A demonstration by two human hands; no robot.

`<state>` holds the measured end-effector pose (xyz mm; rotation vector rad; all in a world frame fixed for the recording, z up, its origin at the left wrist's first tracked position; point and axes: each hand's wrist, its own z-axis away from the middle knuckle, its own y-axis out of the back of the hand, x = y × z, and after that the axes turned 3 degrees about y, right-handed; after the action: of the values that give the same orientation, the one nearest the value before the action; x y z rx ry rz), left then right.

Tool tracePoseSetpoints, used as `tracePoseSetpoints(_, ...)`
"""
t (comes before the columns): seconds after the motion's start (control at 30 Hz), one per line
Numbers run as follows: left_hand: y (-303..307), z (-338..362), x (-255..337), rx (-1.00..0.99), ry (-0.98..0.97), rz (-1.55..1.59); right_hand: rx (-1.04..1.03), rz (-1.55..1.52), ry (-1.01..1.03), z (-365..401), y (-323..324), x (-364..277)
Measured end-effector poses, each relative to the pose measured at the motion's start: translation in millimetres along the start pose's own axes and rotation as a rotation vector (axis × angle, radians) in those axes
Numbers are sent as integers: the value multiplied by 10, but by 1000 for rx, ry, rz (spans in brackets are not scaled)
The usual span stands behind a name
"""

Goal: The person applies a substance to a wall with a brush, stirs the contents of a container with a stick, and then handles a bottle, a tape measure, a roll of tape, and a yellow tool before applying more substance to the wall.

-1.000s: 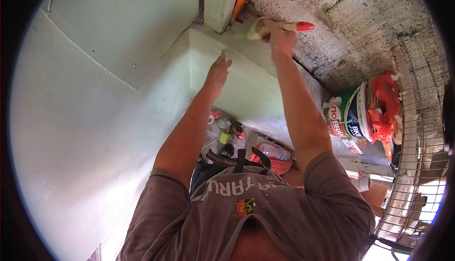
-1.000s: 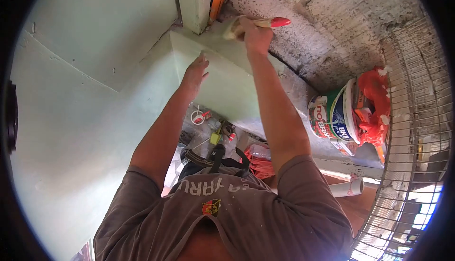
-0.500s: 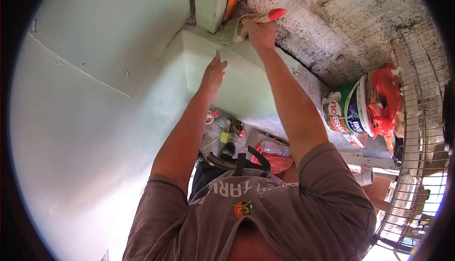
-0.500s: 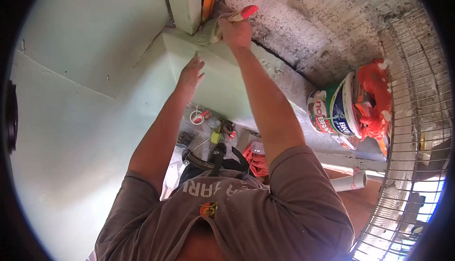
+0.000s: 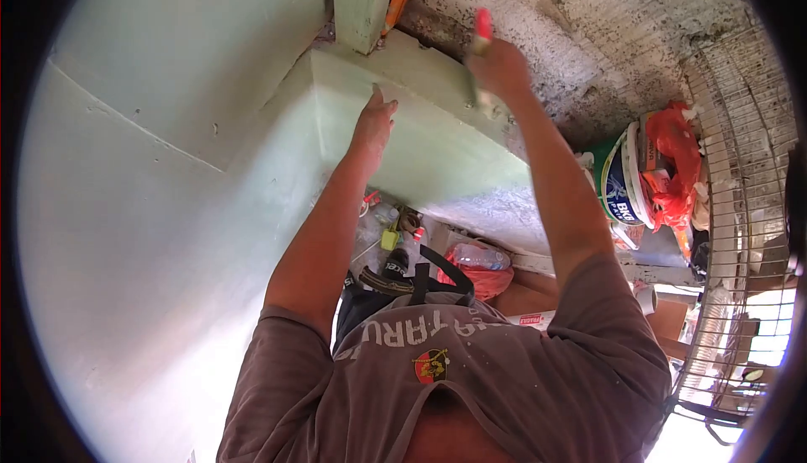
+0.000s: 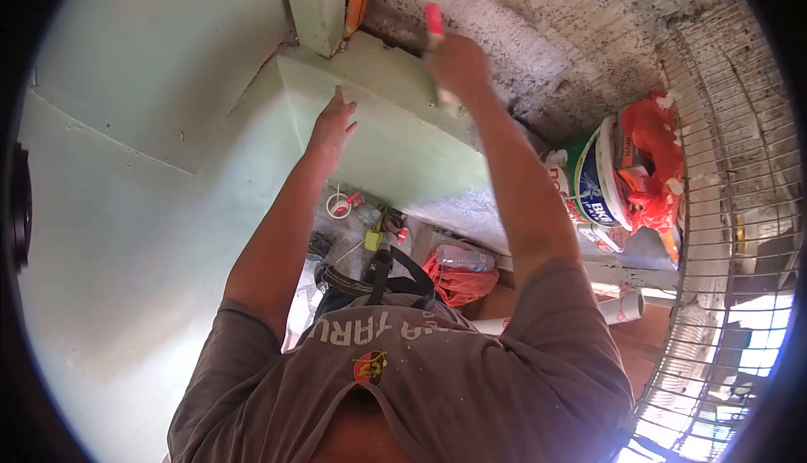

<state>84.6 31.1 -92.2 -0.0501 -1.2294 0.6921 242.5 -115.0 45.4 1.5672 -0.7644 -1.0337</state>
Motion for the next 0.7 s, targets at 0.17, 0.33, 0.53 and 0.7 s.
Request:
tracePoseSetpoints(0.17,-12,-29,-117,29,-36,38,34,-598,137,-143,-66,-244)
tracePoseSetpoints(0.33,-87,-71,-162,86,-23,105,73,-761,48,19,-404,650)
tracePoseSetpoints(0.53,-2,-376,-333,42,-23,35,146,-493,16,529,-62,1356)
tracePoseSetpoints(0.7,-74,-202,-129,67,27,116,183,113,59,629,379,1154)
